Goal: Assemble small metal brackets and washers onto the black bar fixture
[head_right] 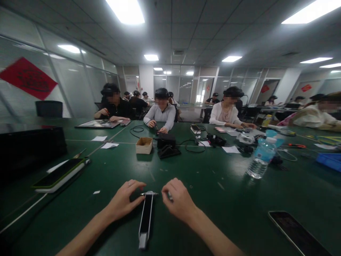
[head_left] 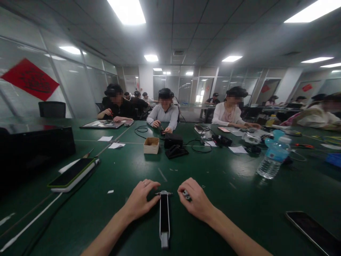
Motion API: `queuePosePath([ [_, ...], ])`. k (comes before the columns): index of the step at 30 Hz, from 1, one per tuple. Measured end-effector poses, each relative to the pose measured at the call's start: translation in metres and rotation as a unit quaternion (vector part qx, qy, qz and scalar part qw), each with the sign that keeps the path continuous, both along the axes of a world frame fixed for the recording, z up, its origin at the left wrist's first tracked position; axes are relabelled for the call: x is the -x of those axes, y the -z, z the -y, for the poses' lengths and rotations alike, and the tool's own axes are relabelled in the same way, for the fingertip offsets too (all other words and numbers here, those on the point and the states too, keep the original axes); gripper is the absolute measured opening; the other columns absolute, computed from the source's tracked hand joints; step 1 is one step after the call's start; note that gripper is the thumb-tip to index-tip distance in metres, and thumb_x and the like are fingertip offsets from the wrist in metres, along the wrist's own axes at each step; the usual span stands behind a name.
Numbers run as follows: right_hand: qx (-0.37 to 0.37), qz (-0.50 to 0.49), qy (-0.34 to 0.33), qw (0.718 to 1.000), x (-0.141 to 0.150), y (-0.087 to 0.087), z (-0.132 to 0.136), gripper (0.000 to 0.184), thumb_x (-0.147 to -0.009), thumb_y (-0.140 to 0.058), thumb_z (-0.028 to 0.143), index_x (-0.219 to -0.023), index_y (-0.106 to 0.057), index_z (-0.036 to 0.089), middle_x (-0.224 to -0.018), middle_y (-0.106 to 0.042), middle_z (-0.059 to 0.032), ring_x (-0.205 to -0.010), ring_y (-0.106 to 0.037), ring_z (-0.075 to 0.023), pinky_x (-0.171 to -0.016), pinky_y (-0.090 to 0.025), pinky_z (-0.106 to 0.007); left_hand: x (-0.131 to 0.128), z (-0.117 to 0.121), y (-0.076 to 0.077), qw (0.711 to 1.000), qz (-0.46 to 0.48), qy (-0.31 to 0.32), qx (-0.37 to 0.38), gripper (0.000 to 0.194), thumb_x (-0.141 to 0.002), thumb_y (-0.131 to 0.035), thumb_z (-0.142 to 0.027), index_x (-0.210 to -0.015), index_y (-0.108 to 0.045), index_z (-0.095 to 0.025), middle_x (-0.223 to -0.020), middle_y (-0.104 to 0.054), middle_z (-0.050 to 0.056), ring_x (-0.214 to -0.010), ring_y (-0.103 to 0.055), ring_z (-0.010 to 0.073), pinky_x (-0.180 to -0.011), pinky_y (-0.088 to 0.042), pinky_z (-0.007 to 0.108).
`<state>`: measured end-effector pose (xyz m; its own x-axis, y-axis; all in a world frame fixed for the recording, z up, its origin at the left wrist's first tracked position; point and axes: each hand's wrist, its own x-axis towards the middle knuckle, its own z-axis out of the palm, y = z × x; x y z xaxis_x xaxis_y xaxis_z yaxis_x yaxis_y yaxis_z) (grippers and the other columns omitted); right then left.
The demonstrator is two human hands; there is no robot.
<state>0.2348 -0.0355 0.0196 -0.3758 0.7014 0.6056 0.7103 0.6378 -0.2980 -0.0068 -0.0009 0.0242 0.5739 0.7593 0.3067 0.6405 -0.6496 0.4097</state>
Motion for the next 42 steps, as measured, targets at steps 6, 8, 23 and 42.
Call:
queuePosePath([
  [6, 0.037, -0.039, -0.061, 0.997, 0.028, 0.017, 0.01, 0.012, -0.093, -0.045, 0.019, -0.088, -0.056, 0.018, -0.085, -0.061, -0.0049, -0.082, -0.053, -0.0173, -0.074, -0.042, -0.03, -0.01, 0.01, 0.0, 0.994, 0.02, 0.093, -0.06, 0.011, -0.089, -0.051, -0.026, -0.091, -0.06, -0.02, -0.09, -0.065, 0.005, -0.084, -0.057, 0.0192, -0.076, -0.04, 0.032],
  [8, 0.049, -0.044, -0.063, 0.996, 0.028, 0.018, 0.009, 0.014, -0.094, -0.044, 0.021, -0.088, -0.056, 0.018, -0.085, -0.061, -0.0049, -0.082, -0.052, -0.0173, -0.073, -0.041, -0.031, -0.012, 0.01, 0.001, 0.991, 0.02, 0.111, -0.073, 0.012, -0.091, -0.05, -0.026, -0.09, -0.06, -0.02, -0.088, -0.066, 0.005, -0.082, -0.057, 0.0184, -0.073, -0.039, 0.031],
  [23, 0.075, -0.032, 0.034, 0.996, 0.023, 0.019, 0.004, 0.01, -0.089, -0.049, 0.019, -0.096, -0.057, 0.018, -0.09, -0.06, -0.0062, -0.084, -0.053, -0.0204, -0.075, -0.042, -0.034, -0.008, 0.001, 0.003, 0.998, 0.017, -0.036, -0.042, 0.015, -0.088, -0.042, -0.021, -0.087, -0.056, -0.018, -0.086, -0.063, 0.007, -0.08, -0.058, 0.0202, -0.072, -0.044, 0.032],
  [42, 0.162, 0.05, 0.098, 0.981, 0.025, 0.015, 0.004, 0.013, -0.091, -0.047, 0.019, -0.09, -0.06, 0.019, -0.09, -0.06, -0.004, -0.083, -0.054, -0.0186, -0.073, -0.044, -0.032, -0.006, -0.001, -0.003, 0.989, 0.042, -0.086, 0.115, 0.013, -0.077, -0.05, -0.021, -0.074, -0.061, -0.016, -0.072, -0.064, 0.002, -0.065, -0.058, 0.0157, -0.061, -0.042, 0.024],
])
